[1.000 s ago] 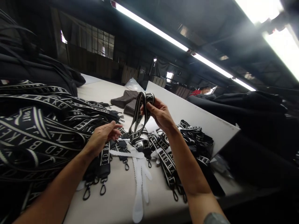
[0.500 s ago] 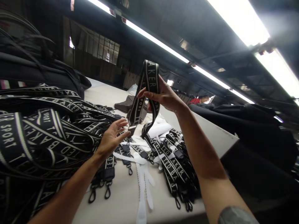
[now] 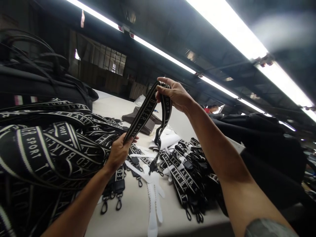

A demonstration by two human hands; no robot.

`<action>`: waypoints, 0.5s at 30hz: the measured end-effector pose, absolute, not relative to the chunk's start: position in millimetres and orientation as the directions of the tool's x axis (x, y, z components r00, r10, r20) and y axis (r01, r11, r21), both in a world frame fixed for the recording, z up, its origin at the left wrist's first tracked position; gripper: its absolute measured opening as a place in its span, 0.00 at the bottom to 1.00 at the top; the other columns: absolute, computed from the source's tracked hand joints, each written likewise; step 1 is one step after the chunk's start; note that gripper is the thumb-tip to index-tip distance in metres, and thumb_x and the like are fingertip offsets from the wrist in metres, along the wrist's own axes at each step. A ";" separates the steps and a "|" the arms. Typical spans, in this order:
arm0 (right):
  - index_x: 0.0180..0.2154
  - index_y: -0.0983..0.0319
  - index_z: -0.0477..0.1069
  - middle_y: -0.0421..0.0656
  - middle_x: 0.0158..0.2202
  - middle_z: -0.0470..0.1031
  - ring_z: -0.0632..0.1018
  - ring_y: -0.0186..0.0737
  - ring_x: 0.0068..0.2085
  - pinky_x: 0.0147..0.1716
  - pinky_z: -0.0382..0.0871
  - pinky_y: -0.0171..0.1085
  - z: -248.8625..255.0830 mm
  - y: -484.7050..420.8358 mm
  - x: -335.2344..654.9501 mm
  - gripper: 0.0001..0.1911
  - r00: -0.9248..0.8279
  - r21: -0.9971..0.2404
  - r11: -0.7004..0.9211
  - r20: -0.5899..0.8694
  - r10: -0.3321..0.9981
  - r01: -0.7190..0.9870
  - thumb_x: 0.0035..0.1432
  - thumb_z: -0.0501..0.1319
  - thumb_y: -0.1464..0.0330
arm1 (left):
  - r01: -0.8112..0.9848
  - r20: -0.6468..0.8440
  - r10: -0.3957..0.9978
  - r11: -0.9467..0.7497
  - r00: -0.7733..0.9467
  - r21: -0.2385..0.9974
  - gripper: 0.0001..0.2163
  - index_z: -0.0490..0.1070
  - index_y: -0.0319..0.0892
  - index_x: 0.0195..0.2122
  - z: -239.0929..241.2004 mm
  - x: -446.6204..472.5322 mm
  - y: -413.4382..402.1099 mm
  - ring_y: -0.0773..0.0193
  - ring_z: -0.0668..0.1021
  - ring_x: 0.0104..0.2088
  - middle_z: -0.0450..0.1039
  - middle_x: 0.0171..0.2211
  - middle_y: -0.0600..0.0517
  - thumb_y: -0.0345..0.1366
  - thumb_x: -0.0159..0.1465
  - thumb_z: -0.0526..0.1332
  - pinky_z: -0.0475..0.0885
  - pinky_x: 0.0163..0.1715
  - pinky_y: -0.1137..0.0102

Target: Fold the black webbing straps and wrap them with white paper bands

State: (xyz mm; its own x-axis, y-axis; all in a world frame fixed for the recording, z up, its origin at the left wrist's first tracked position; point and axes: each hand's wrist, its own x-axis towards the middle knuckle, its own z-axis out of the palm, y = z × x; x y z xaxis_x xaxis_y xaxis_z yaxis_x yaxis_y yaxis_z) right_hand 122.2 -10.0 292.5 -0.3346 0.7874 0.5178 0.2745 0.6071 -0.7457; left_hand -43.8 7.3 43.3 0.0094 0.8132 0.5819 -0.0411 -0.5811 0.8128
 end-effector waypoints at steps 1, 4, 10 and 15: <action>0.57 0.67 0.59 0.37 0.25 0.74 0.75 0.33 0.24 0.25 0.72 0.32 296.4 -14.5 123.6 0.33 -0.315 -0.749 0.611 0.532 0.786 0.257 0.56 0.69 0.64 | -0.031 0.591 0.807 -0.590 0.014 0.807 0.14 0.74 0.40 0.40 44.4 -42.9 5.0 0.58 0.79 0.38 0.77 0.38 0.48 0.45 0.66 0.57 0.72 0.44 0.65; 0.62 0.67 0.53 0.37 0.26 0.73 0.74 0.32 0.24 0.25 0.71 0.31 308.7 -30.9 125.8 0.33 -0.309 -0.724 0.652 0.582 0.752 0.223 0.61 0.65 0.65 | -0.020 0.594 0.803 -0.594 0.049 0.804 0.14 0.73 0.40 0.40 51.4 -42.5 -4.6 0.58 0.79 0.37 0.77 0.37 0.48 0.46 0.66 0.56 0.73 0.41 0.66; 0.62 0.59 0.56 0.33 0.24 0.71 0.73 0.29 0.24 0.24 0.69 0.27 333.5 -60.2 119.9 0.33 -0.323 -0.659 0.745 0.687 0.651 0.099 0.60 0.66 0.64 | 0.079 0.645 0.762 -0.648 0.062 0.758 0.14 0.72 0.40 0.42 91.9 -50.3 -24.8 0.57 0.78 0.38 0.77 0.38 0.47 0.45 0.64 0.59 0.72 0.45 0.62; 0.64 0.63 0.52 0.29 0.20 0.66 0.68 0.23 0.20 0.22 0.64 0.23 334.9 -93.3 103.6 0.23 -0.424 -0.762 0.641 0.613 0.667 -0.092 0.69 0.50 0.75 | 0.030 0.775 0.628 -0.778 0.066 0.628 0.28 0.61 0.40 0.57 149.2 -43.0 -44.1 0.57 0.78 0.43 0.75 0.44 0.47 0.41 0.58 0.67 0.73 0.48 0.60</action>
